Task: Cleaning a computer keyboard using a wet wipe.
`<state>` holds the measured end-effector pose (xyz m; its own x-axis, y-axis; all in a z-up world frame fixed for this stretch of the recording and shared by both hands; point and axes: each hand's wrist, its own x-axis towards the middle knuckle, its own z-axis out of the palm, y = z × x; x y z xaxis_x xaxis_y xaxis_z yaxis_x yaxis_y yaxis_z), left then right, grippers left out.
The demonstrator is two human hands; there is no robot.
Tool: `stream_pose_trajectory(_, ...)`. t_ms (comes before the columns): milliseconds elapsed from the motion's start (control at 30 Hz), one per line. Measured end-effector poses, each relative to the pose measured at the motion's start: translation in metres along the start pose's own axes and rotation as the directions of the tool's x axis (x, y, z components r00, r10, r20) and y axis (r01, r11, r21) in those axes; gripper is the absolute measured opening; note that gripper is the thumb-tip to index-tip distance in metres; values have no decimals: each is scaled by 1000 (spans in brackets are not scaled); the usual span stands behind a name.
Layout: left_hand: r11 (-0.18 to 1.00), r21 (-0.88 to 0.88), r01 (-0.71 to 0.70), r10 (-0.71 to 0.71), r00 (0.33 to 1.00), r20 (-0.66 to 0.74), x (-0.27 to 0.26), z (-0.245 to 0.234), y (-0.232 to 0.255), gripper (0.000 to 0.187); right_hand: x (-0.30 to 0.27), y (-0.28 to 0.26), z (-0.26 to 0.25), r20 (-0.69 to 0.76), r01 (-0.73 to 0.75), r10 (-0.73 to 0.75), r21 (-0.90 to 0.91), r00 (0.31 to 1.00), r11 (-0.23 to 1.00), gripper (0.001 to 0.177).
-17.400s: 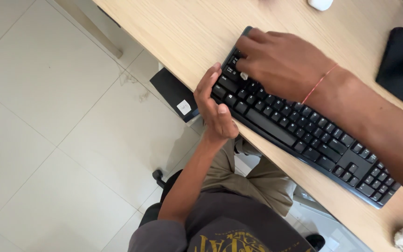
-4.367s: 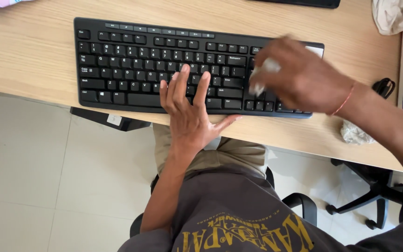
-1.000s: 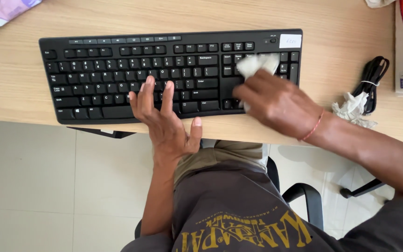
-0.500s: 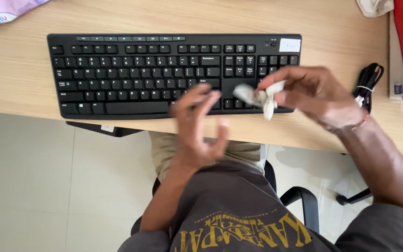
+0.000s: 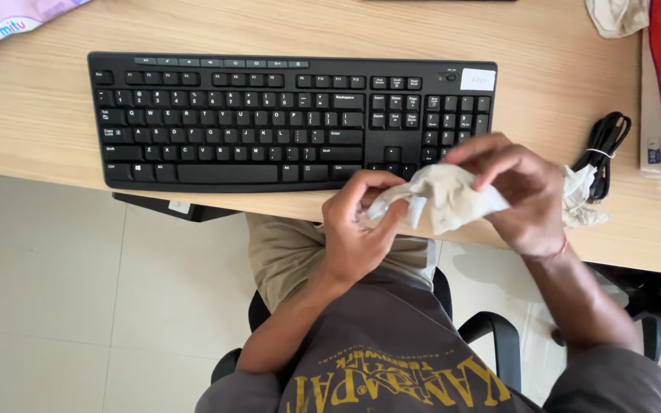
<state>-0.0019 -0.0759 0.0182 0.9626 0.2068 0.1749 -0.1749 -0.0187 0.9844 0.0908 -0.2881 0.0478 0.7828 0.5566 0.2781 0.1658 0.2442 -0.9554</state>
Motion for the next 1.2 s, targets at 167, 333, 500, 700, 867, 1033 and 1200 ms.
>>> stream_pose_trajectory(167,827,-510,235,-212,972,104,-2,1,-16,24,-19,0,17,-22,183,-195,-262,981,948,21)
stream_pose_trajectory(333,607,-708,362,-280,931,236,4,-6,4,33,-9,-26,48,120,247,-222,-630,968,736,17)
stream_pose_trajectory(500,788,-543,292,-196,954,228,-12,2,7,34,-22,-13,52,-90,144,-204,-443,975,885,24)
stream_pose_trajectory(700,860,-441,258,-159,956,248,-36,16,-18,23,-47,-6,61,-192,-29,-100,-573,976,819,30)
stream_pose_trajectory(867,883,336,-328,310,945,108,-12,-6,-27,36,-45,1,23,-119,-31,-79,-718,990,695,21)
stream_pose_trajectory(1033,412,819,-400,473,862,183,22,-28,-30,83,8,-7,-11,6,60,-126,-900,992,433,10)
stream_pose_trajectory(1200,342,890,-301,357,918,173,26,-35,-28,104,63,14,-30,262,288,-133,-928,956,238,15)
